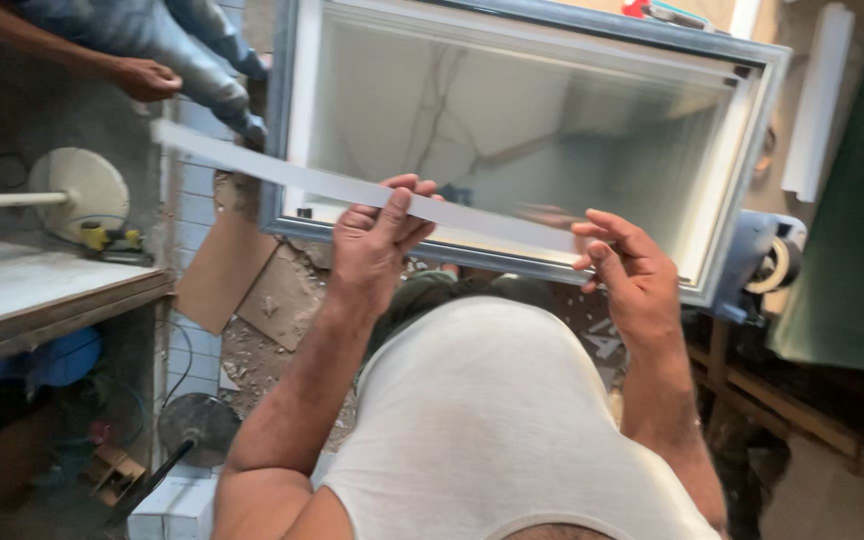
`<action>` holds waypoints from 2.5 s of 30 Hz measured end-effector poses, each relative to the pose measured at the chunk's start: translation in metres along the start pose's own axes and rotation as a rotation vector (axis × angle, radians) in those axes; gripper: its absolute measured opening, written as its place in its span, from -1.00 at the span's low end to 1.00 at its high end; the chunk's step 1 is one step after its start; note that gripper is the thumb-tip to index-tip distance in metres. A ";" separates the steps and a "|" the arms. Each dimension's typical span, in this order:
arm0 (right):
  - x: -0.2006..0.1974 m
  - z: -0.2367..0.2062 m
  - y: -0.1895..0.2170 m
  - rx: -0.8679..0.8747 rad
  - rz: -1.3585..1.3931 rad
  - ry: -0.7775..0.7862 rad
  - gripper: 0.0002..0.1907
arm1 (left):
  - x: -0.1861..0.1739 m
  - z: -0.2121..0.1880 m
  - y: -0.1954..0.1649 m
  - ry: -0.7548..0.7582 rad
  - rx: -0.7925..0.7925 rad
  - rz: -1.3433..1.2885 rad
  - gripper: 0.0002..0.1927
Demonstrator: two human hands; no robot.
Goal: The person assembles a window frame by applying white plastic strips and black tape to the edges of a glass pane. They repeatedly align, press, and secure the strips along the frame perimeter.
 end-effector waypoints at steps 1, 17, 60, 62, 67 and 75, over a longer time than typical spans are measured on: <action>-0.003 -0.005 0.003 0.018 -0.086 -0.061 -0.60 | 0.002 -0.003 0.003 -0.004 -0.013 -0.018 -0.73; -0.061 -0.036 0.009 0.088 -0.150 -0.265 -0.89 | -0.044 -0.011 -0.054 -0.136 0.210 -0.013 -0.76; -0.220 -0.093 -0.049 0.210 -0.562 -0.924 -0.93 | -0.128 -0.025 -0.109 -0.301 0.247 1.012 -0.86; -0.216 -0.088 -0.053 0.201 -0.952 -0.848 -0.94 | -0.120 -0.029 -0.109 -0.340 0.279 1.076 -0.88; -0.203 -0.068 -0.117 0.329 -1.160 -0.705 -0.82 | -0.102 -0.025 -0.109 -0.331 0.266 1.002 -0.78; -0.193 -0.068 -0.135 0.310 -1.233 -0.804 -0.81 | -0.112 -0.022 -0.130 -0.354 0.319 1.075 -0.77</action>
Point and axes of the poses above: each hand's wrist, its own z-axis towards the middle knuckle, its own x-axis out of the palm, y = z × x, the point moved 8 cm from there along z, towards the middle knuckle, and after that the axes turned 2 degrees about y, right-handed, at the moved point
